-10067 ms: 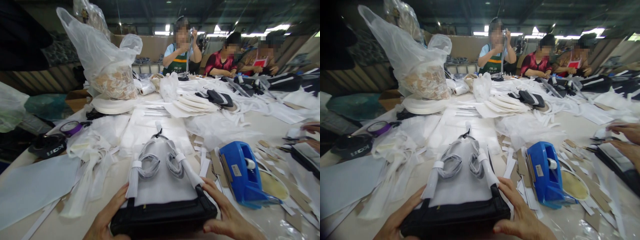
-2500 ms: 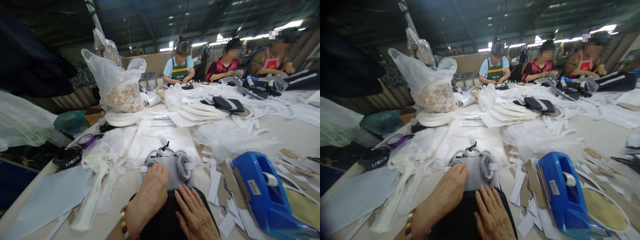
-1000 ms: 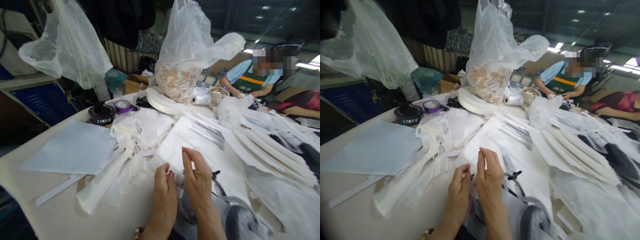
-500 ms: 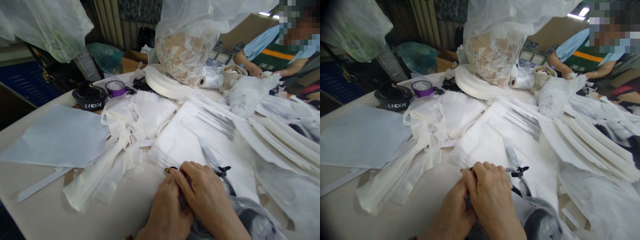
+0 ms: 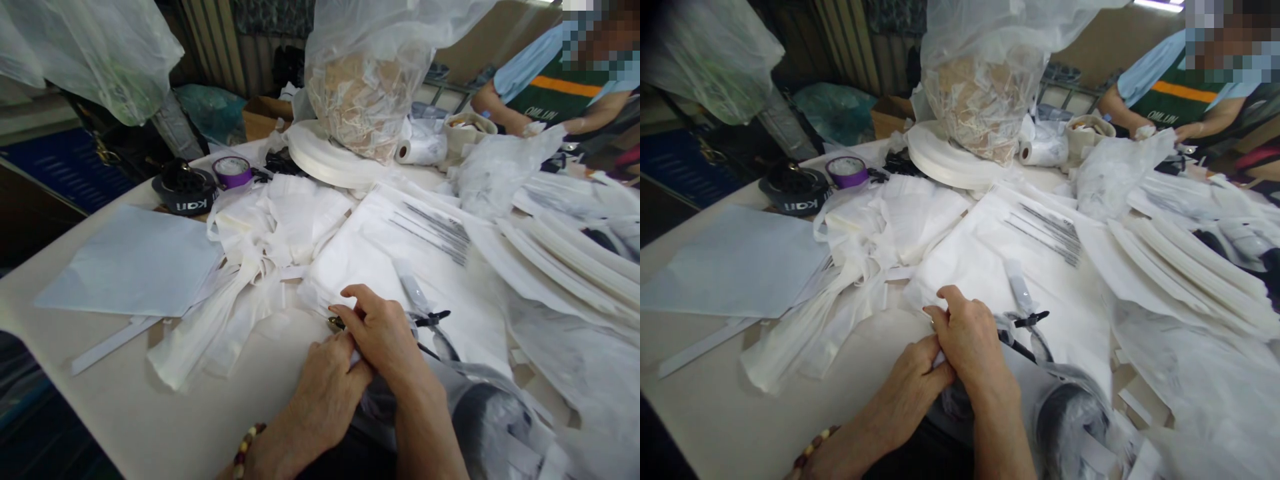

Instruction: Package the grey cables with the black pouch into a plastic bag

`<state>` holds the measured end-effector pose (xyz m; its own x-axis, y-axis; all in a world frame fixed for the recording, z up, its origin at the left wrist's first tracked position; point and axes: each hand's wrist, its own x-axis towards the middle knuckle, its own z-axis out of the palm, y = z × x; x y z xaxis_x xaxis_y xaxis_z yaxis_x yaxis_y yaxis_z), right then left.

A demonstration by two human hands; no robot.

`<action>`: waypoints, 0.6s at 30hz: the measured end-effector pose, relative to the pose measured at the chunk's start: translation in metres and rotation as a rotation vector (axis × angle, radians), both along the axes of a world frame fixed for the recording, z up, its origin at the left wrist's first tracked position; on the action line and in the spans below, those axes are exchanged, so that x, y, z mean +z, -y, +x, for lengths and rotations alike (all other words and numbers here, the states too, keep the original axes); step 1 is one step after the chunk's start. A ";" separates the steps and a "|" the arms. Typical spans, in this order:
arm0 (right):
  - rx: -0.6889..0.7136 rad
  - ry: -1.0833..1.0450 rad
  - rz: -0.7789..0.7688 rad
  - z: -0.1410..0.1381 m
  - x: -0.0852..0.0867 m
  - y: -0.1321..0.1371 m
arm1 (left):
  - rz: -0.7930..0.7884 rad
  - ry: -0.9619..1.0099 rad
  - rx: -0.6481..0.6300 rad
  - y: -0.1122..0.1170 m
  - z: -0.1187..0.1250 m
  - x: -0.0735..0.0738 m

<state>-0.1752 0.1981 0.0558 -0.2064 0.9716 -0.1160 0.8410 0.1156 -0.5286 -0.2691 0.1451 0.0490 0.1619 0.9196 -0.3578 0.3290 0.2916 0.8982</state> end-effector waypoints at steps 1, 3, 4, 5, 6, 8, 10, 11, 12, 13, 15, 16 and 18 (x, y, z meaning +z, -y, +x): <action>-0.006 -0.006 0.020 -0.001 -0.002 -0.001 | -0.004 -0.022 -0.017 0.000 -0.001 0.000; -0.009 -0.017 0.054 -0.002 -0.006 -0.002 | -0.025 -0.059 -0.049 0.000 -0.003 -0.001; -0.011 -0.021 0.071 -0.003 -0.008 -0.002 | -0.031 -0.074 -0.061 0.000 -0.004 -0.001; -0.015 -0.022 0.087 -0.004 -0.010 -0.003 | -0.030 -0.082 -0.068 0.001 -0.005 -0.001; -0.018 -0.024 0.102 -0.004 -0.011 -0.003 | -0.025 -0.087 -0.072 0.001 -0.006 -0.001; -0.020 -0.037 0.133 -0.004 -0.013 -0.002 | -0.015 -0.093 -0.071 0.002 -0.007 -0.001; -0.022 -0.052 0.160 -0.005 -0.014 -0.002 | -0.009 -0.091 -0.073 0.003 -0.009 -0.001; -0.026 -0.060 0.171 -0.005 -0.014 -0.002 | -0.005 -0.093 -0.078 0.004 -0.009 -0.001; -0.033 -0.067 0.177 -0.006 -0.014 -0.002 | -0.001 -0.095 -0.083 0.005 -0.010 -0.001; -0.042 -0.071 0.178 -0.006 -0.014 -0.002 | 0.003 -0.097 -0.089 0.005 -0.011 -0.002; -0.061 -0.071 0.171 -0.007 -0.013 -0.002 | -0.002 -0.111 -0.096 0.007 -0.012 -0.003; -0.068 -0.068 0.165 -0.008 -0.013 -0.002 | -0.011 -0.124 -0.094 0.007 -0.012 -0.003; -0.080 -0.060 0.158 -0.007 -0.012 -0.002 | -0.037 -0.154 -0.090 0.009 -0.012 -0.004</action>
